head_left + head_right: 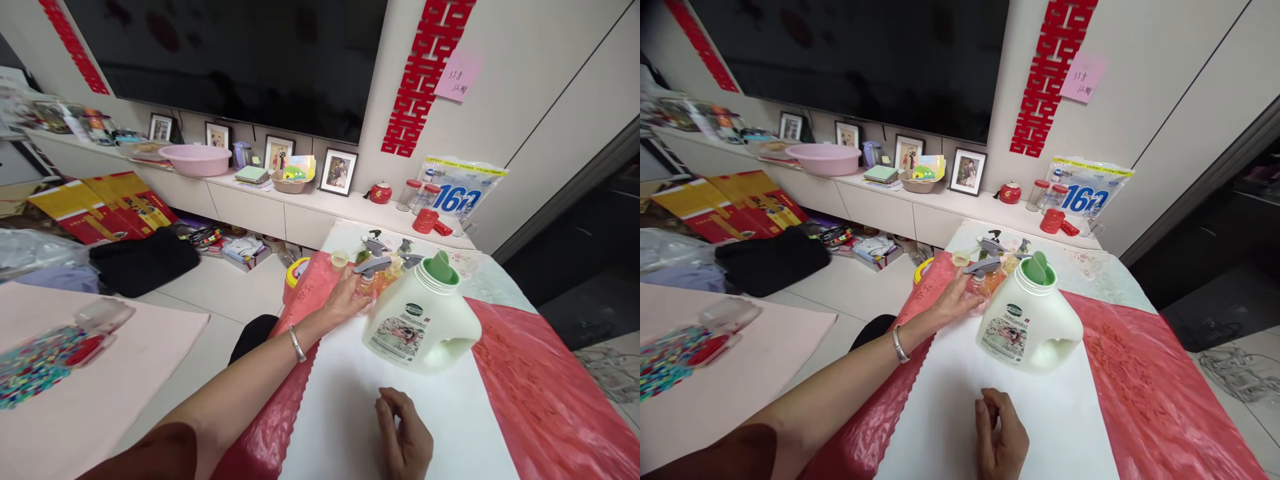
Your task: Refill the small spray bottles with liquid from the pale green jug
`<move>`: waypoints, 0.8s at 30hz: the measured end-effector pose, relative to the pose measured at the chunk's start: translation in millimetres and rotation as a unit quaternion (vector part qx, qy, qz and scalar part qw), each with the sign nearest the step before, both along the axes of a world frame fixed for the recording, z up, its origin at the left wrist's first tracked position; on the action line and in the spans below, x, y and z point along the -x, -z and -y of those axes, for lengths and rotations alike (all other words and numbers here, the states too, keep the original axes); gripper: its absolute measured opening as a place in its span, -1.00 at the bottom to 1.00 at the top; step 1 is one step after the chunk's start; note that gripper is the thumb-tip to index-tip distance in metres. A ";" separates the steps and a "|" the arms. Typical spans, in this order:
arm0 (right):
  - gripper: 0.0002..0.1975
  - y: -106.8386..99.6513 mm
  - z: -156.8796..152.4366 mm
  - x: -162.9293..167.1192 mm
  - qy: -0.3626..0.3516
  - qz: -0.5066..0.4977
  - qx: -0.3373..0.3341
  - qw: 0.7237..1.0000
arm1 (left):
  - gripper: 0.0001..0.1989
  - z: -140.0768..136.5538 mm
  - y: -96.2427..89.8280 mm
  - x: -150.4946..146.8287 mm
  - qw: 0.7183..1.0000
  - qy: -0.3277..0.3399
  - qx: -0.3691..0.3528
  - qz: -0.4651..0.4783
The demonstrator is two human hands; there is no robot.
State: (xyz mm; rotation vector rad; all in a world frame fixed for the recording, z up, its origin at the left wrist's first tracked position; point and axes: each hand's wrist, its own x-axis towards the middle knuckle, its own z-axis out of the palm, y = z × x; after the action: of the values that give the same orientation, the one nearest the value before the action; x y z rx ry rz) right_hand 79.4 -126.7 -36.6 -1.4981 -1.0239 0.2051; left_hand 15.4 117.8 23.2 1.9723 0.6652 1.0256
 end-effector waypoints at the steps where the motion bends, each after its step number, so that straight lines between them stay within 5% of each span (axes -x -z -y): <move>1: -0.68 0.9 0.1 -0.5 -0.002 0.002 0.001 1.000 | -0.35 -2.0 3.3 -2.6 1.000 0.004 -0.002 0.004; 17: -0.62 7.6 1.6 -4.3 -0.019 0.004 0.012 1.000 | -0.26 -3.6 28.2 1.3 0.999 -0.036 0.010 -0.019; 24: -0.64 6.6 1.2 -9.5 -0.034 0.017 0.017 0.999 | -0.49 39.4 36.6 41.3 0.988 -0.130 0.074 0.019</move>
State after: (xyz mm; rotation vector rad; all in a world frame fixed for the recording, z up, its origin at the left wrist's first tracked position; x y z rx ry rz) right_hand 88.9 -127.9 -43.2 -1.5039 -1.1034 0.2472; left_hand -25.9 78.5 -13.4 1.7636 0.9690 1.1314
